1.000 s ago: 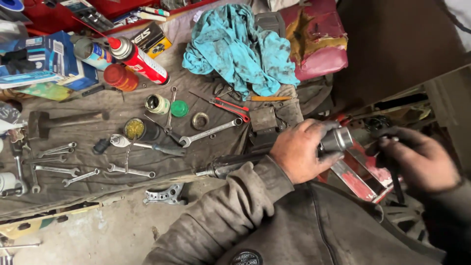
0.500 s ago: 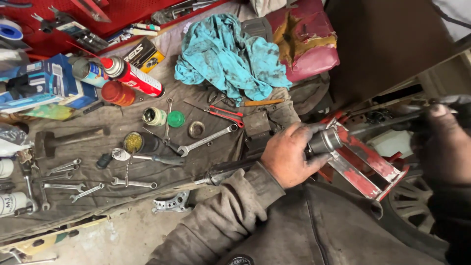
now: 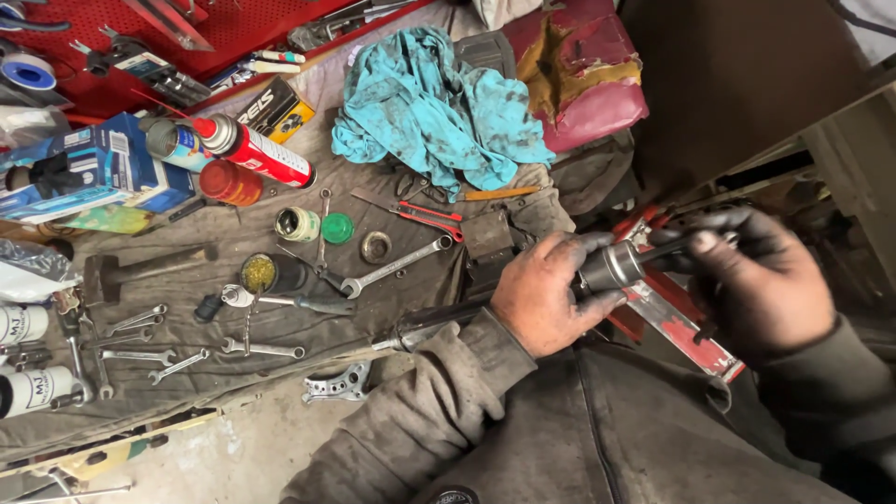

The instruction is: The person works on a shock absorber clamped in a bench vise, using a wrench to loosen and turn fittings on the strut while holding it steady. They reposition the assembly, pick up a hammer and socket, and handle a metal collar and bolt while fitting parts onto the shock absorber.

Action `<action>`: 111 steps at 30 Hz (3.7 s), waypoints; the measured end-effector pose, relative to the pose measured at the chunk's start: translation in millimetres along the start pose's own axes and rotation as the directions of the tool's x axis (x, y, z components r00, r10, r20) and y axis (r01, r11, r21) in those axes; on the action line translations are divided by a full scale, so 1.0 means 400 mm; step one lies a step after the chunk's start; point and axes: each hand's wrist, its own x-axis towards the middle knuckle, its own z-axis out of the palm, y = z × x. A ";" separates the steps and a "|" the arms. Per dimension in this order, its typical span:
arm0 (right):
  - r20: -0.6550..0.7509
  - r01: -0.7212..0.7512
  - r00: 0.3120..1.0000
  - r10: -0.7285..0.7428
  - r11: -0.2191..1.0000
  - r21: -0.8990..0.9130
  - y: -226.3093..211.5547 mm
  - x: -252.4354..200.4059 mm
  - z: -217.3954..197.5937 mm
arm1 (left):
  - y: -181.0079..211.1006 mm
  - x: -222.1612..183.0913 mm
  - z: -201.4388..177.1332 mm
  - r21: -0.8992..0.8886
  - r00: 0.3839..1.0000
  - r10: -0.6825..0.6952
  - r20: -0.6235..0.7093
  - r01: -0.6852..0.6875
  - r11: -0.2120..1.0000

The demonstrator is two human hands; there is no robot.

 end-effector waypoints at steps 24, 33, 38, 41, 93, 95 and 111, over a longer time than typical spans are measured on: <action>0.455 0.511 0.847 -0.275 0.661 -0.550 0.011 -0.038 0.031 | -0.031 -0.021 -0.067 -0.114 1.000 0.022 -0.016 -0.024 0.993; 0.316 0.349 0.931 -0.181 0.696 -0.627 0.056 -0.020 -0.051 | -0.211 -0.155 -0.169 -0.352 0.856 -0.484 -0.182 0.402 0.845; 0.305 0.270 0.946 -0.110 0.788 -0.553 0.012 -0.008 -0.001 | -0.111 -0.153 -0.161 -0.156 0.970 -0.232 -0.072 0.219 0.963; 0.229 0.158 0.973 -0.017 0.770 -0.618 0.008 -0.001 0.013 | -0.086 -0.132 -0.139 -0.135 0.992 -0.121 -0.023 0.117 0.984; 0.556 -0.108 0.827 0.087 0.994 0.005 0.027 0.161 -0.124 | 0.167 0.018 -0.001 0.182 0.995 -0.072 -0.067 0.083 0.980; 0.688 0.376 0.711 -0.144 0.905 -0.199 -0.046 0.126 -0.055 | 0.178 0.023 0.005 0.207 0.998 -0.023 -0.058 0.034 0.978; 0.760 0.396 0.648 -0.054 0.876 -0.275 0.053 0.201 -0.165 | 0.278 -0.092 0.005 0.273 0.988 -0.057 -0.143 0.095 0.957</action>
